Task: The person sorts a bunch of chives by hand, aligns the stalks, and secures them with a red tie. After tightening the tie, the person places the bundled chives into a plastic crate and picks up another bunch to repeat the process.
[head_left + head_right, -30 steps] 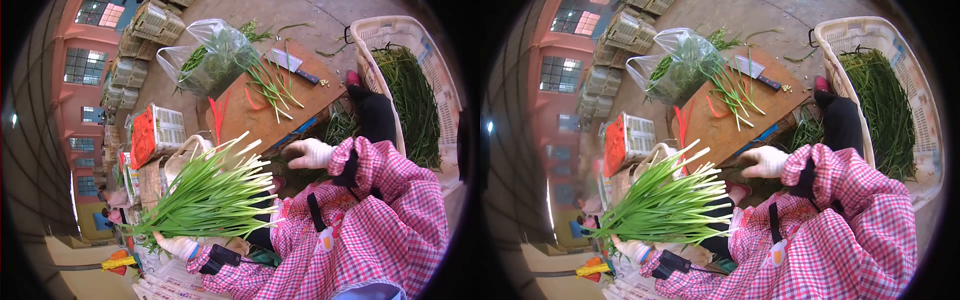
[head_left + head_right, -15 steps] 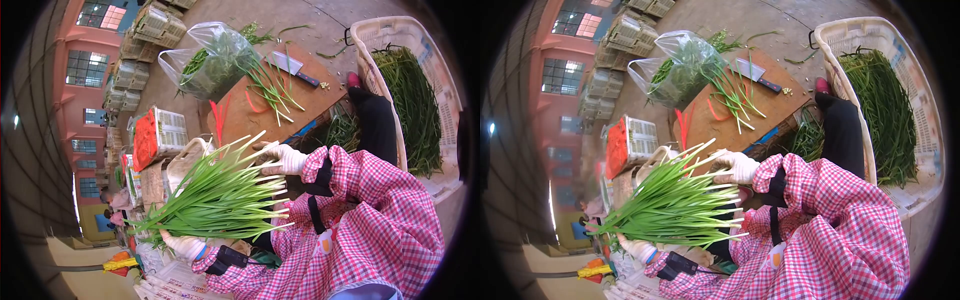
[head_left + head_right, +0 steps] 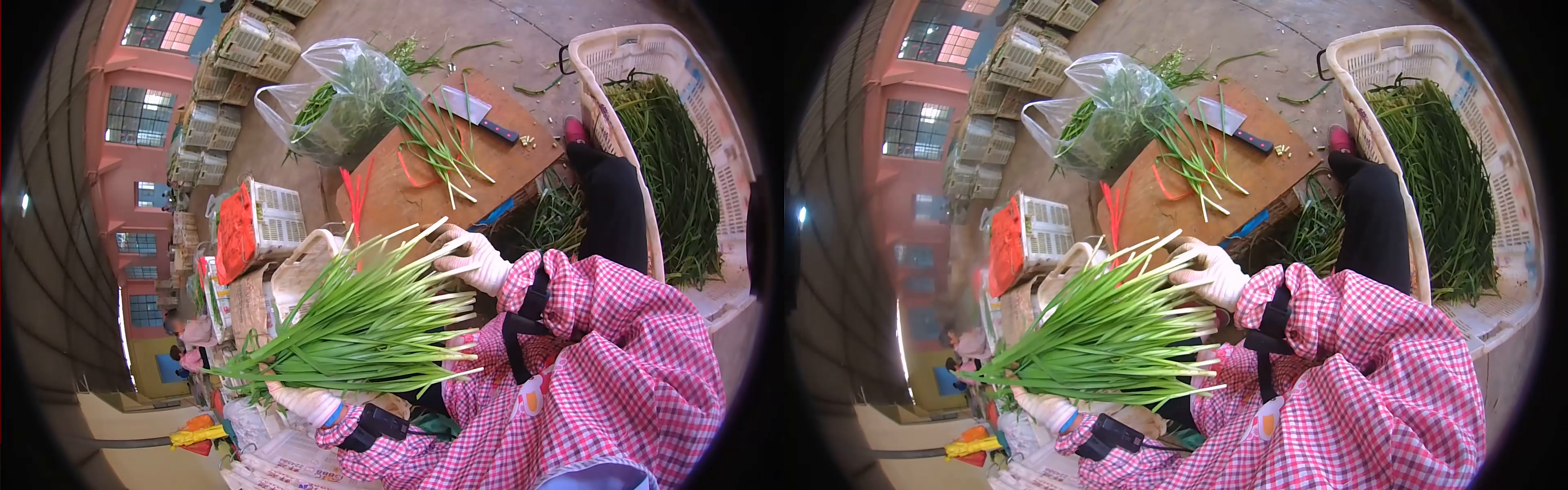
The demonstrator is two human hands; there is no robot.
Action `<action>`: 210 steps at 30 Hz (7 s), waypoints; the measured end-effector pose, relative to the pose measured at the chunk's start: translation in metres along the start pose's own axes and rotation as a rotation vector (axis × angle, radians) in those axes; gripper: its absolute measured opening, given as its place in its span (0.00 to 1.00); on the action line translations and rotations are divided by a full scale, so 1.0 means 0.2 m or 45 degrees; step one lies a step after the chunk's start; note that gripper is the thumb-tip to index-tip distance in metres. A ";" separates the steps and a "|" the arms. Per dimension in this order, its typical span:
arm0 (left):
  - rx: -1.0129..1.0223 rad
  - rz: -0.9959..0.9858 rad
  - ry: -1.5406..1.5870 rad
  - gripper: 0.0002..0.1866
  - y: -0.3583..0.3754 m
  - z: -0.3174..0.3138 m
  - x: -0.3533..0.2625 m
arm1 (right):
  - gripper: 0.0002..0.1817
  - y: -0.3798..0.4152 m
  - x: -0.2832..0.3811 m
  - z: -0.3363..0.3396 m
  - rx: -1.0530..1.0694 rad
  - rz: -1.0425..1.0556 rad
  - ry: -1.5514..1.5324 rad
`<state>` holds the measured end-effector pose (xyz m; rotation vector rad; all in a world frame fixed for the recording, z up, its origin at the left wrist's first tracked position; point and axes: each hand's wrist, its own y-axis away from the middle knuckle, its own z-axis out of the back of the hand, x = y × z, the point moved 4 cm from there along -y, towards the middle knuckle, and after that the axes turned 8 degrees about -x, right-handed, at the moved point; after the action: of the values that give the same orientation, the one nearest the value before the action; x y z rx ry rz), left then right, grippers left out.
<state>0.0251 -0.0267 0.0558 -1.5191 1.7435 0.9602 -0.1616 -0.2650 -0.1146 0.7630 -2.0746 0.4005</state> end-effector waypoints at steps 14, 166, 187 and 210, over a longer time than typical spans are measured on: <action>0.152 -0.058 -0.126 0.16 0.05 0.01 -0.07 | 0.17 -0.01 0.01 0.57 1.253 -0.183 2.722; 0.521 -0.211 -1.584 0.14 -0.74 -0.56 2.10 | 0.34 -0.50 0.64 0.72 -0.139 -0.036 -0.892; 0.143 0.265 -0.737 0.09 -0.50 -0.20 1.84 | 0.24 -1.55 -0.29 0.22 -0.440 -0.486 0.936; 0.248 0.291 -0.981 0.09 -0.52 -0.17 1.81 | 0.13 -0.65 0.17 0.52 -0.454 -0.314 0.955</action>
<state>0.0786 -0.2561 -0.2403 -0.6825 1.3893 1.2348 -0.1561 -0.4314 -0.1466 0.5306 -1.2799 0.1339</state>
